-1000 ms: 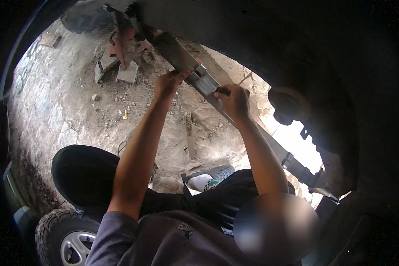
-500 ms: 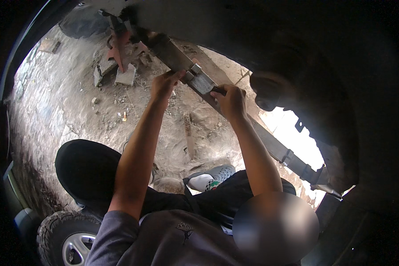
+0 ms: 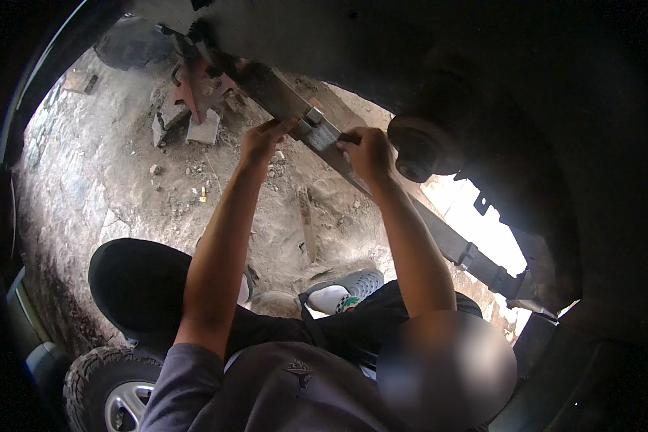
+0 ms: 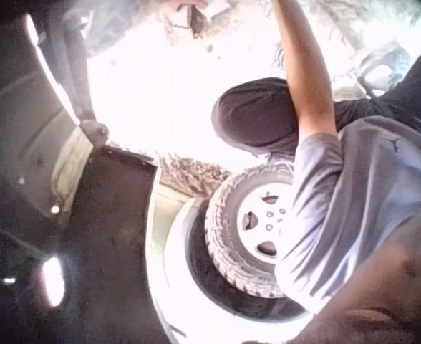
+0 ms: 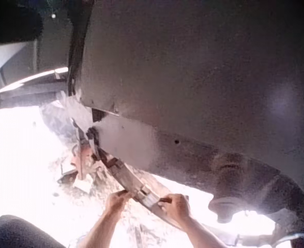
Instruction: The person sits beneath a vehicle and repeatedly rubs a small rectangular object against a metal undercarriage beam. They pause briefly to handle the object before resuming the rubbing motion on the same section of the beam.
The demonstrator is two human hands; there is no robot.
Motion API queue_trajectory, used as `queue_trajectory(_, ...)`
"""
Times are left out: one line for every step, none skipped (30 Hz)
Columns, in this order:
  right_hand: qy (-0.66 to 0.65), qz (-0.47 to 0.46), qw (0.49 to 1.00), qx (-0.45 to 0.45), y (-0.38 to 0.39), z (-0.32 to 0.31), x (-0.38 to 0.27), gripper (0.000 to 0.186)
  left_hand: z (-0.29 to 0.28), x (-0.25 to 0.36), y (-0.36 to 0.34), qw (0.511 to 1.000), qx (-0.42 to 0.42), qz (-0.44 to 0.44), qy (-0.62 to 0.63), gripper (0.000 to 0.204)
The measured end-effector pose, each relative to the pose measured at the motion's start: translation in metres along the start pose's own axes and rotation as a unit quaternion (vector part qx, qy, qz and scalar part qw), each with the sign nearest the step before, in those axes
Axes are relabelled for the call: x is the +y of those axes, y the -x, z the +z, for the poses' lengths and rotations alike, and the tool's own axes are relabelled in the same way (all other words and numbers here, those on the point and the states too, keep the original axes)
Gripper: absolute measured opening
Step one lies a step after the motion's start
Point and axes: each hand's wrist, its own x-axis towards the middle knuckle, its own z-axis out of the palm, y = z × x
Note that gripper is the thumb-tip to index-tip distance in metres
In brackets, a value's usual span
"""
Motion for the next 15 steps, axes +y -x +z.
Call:
queue_trajectory(0.003,0.003,1.000,0.006,0.008,-0.002,0.006,0.028,-0.002,0.000,-0.001,1.000,0.004,-0.007,-0.011,0.038)
queue_trajectory(0.005,0.006,1.000,0.013,0.017,-0.002,0.013,0.028,-0.005,0.000,0.000,1.000,0.008,-0.015,-0.022,0.038)
queue_trajectory(0.007,0.009,1.000,0.020,0.022,-0.003,0.014,0.027,-0.005,0.002,0.000,0.999,0.011,-0.021,-0.035,0.038)
queue_trajectory(0.003,0.020,1.000,0.015,0.023,-0.006,0.011,0.026,-0.003,0.004,0.001,0.999,0.021,-0.018,-0.045,0.039)
queue_trajectory(0.000,-0.014,1.000,0.021,0.015,-0.001,0.012,0.026,0.003,0.005,0.003,0.998,0.032,-0.014,-0.056,0.039)
queue_trajectory(-0.003,-0.046,0.999,0.030,0.003,0.004,0.014,0.027,0.006,0.007,0.005,0.997,0.041,-0.010,-0.067,0.039)
queue_trajectory(-0.006,-0.078,0.996,0.036,-0.005,0.007,0.004,0.027,0.004,0.006,0.005,0.997,0.040,-0.012,-0.065,0.039)
queue_trajectory(-0.011,-0.044,0.998,0.039,-0.012,0.013,-0.008,0.024,0.002,0.006,0.005,0.997,0.039,-0.014,-0.063,0.039)
queue_trajectory(-0.033,-0.060,0.996,0.060,-0.020,0.016,-0.016,0.026,0.005,0.007,0.004,0.998,0.034,-0.015,-0.058,0.039)
queue_trajectory(-0.033,-0.053,0.996,0.057,-0.026,0.017,-0.023,0.026,0.004,0.010,0.006,0.997,0.030,-0.016,-0.074,0.039)
queue_trajectory(-0.032,-0.045,0.997,0.055,-0.029,0.016,-0.027,0.026,0.003,0.014,0.007,0.995,0.026,-0.017,-0.090,0.040)
queue_trajectory(-0.038,-0.036,0.997,0.048,-0.029,0.017,-0.024,0.026,0.002,0.017,0.008,0.994,0.022,-0.017,-0.103,0.040)
queue_trajectory(-0.043,-0.026,0.998,0.042,-0.027,0.019,-0.018,0.026,0.003,0.013,0.006,0.995,0.025,-0.016,-0.096,0.039)
queue_trajectory(-0.047,-0.016,0.998,0.036,-0.025,0.017,-0.011,0.026,0.004,0.008,0.003,0.996,0.028,-0.015,-0.088,0.039)
queue_trajectory(-0.035,-0.027,0.998,0.035,-0.022,0.013,-0.005,0.026,0.005,0.003,-0.001,0.996,0.034,-0.014,-0.079,0.039)
